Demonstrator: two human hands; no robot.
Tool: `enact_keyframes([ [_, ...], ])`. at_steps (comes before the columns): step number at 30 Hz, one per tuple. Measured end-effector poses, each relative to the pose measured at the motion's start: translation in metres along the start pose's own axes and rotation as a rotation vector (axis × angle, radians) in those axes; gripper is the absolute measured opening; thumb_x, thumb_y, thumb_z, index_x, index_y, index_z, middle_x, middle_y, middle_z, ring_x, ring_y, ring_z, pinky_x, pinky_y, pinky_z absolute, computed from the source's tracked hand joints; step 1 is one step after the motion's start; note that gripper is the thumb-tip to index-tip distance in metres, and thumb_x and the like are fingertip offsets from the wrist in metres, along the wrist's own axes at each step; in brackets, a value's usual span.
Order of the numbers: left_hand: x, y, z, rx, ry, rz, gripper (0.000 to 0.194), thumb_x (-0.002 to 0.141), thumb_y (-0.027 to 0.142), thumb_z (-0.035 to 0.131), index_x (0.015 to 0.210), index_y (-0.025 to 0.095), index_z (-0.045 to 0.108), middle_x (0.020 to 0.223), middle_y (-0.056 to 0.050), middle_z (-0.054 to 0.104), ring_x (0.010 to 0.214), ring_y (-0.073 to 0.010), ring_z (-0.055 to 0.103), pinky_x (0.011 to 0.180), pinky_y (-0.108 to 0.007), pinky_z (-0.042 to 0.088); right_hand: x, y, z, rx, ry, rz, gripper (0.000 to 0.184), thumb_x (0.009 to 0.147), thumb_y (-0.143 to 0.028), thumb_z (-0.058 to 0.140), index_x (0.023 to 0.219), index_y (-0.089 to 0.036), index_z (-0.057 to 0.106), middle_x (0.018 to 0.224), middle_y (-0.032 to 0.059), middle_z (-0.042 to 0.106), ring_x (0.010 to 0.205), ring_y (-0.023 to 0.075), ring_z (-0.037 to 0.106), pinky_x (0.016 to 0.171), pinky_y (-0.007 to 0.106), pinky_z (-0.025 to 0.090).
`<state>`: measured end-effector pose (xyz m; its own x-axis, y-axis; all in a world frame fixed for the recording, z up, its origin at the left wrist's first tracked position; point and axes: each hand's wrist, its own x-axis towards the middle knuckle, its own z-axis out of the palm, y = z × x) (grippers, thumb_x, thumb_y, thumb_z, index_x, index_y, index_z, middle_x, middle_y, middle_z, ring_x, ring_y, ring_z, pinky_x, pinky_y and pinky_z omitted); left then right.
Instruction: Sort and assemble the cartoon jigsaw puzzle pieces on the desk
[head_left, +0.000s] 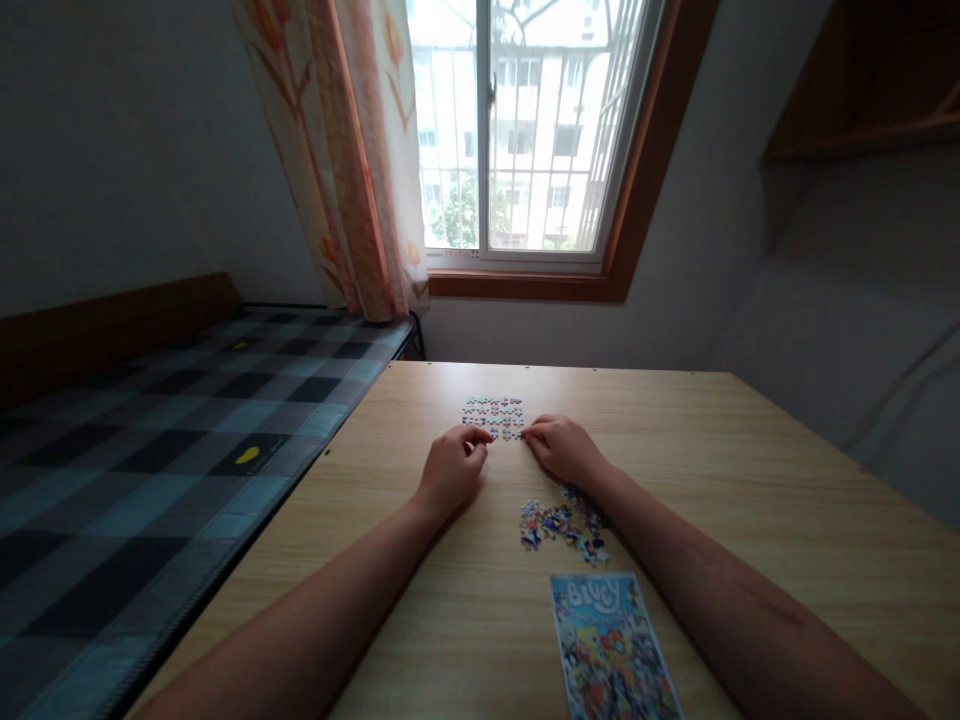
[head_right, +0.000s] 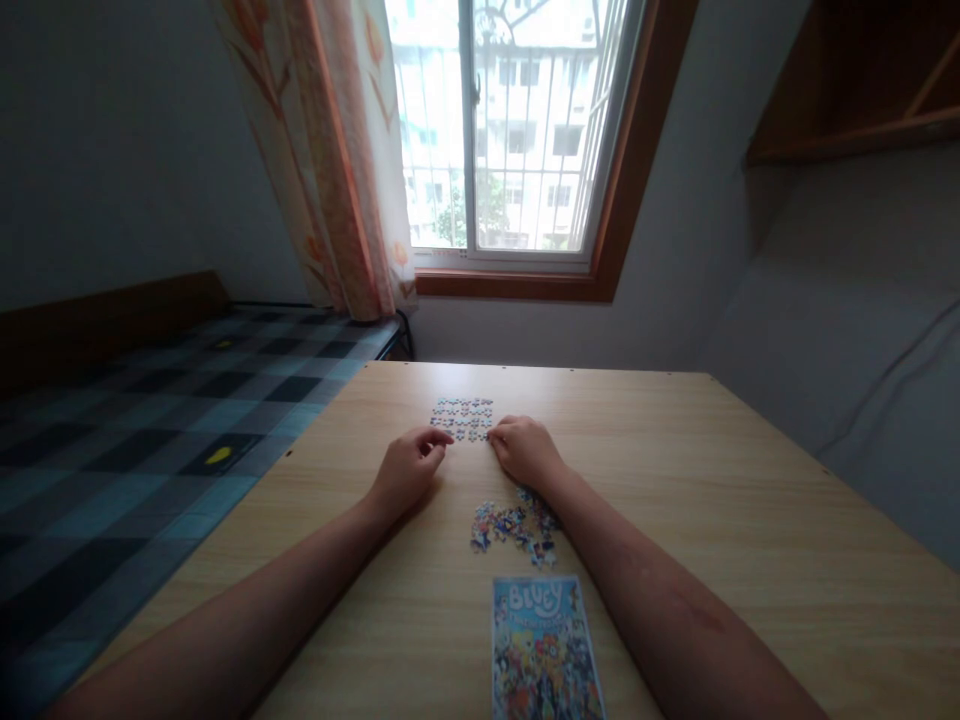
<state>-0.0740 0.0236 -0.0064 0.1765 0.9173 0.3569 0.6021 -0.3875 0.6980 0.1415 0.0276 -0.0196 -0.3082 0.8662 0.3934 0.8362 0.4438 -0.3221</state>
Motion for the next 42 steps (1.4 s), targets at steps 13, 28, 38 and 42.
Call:
enact_keyframes([
  [13, -0.003, 0.0, 0.002, -0.015, -0.121, 0.123, 0.022, 0.077, 0.015, 0.054, 0.083, 0.02, 0.074, 0.079, -0.002, 0.071, 0.066, -0.013, 0.058, 0.071, -0.027, 0.049, 0.0, 0.046, -0.002, 0.242, 0.08, 0.117, 0.029, 0.089, -0.029, 0.052, 0.102, -0.021, 0.077, 0.099, 0.0065, 0.076, 0.09, 0.0215, 0.069, 0.084, 0.033, 0.051],
  [28, -0.019, 0.021, -0.003, 0.107, -0.481, 0.384, 0.021, 0.074, 0.036, 0.07, 0.093, 0.029, 0.076, 0.08, 0.0, 0.067, 0.07, -0.0143, 0.059, 0.067, -0.026, 0.044, -0.001, 0.079, 0.003, 0.716, 0.331, 0.387, 0.033, 0.077, -0.042, 0.063, 0.094, -0.017, 0.076, 0.097, 0.0088, 0.076, 0.095, 0.0234, 0.067, 0.089, 0.038, 0.05],
  [38, -0.018, 0.017, 0.002, 0.155, -0.414, 0.362, 0.014, 0.078, 0.035, 0.065, 0.086, 0.024, 0.069, 0.078, 0.001, 0.065, 0.068, -0.0142, 0.056, 0.064, -0.026, 0.04, -0.001, 0.086, -0.001, 1.024, 0.452, 0.534, 0.037, 0.066, -0.039, 0.068, 0.096, -0.017, 0.074, 0.108, 0.011, 0.073, 0.102, 0.0231, 0.064, 0.082, 0.032, 0.049],
  [42, -0.02, 0.021, -0.002, 0.224, -0.421, 0.4, 0.024, 0.072, 0.043, 0.071, 0.075, 0.021, 0.059, 0.073, 0.001, 0.061, 0.065, -0.0146, 0.051, 0.058, -0.026, 0.032, -0.006, 0.079, -0.007, 1.033, 0.402, 0.535, 0.036, 0.064, -0.039, 0.069, 0.092, -0.017, 0.074, 0.104, 0.0099, 0.074, 0.1, 0.0229, 0.064, 0.083, 0.032, 0.049],
])
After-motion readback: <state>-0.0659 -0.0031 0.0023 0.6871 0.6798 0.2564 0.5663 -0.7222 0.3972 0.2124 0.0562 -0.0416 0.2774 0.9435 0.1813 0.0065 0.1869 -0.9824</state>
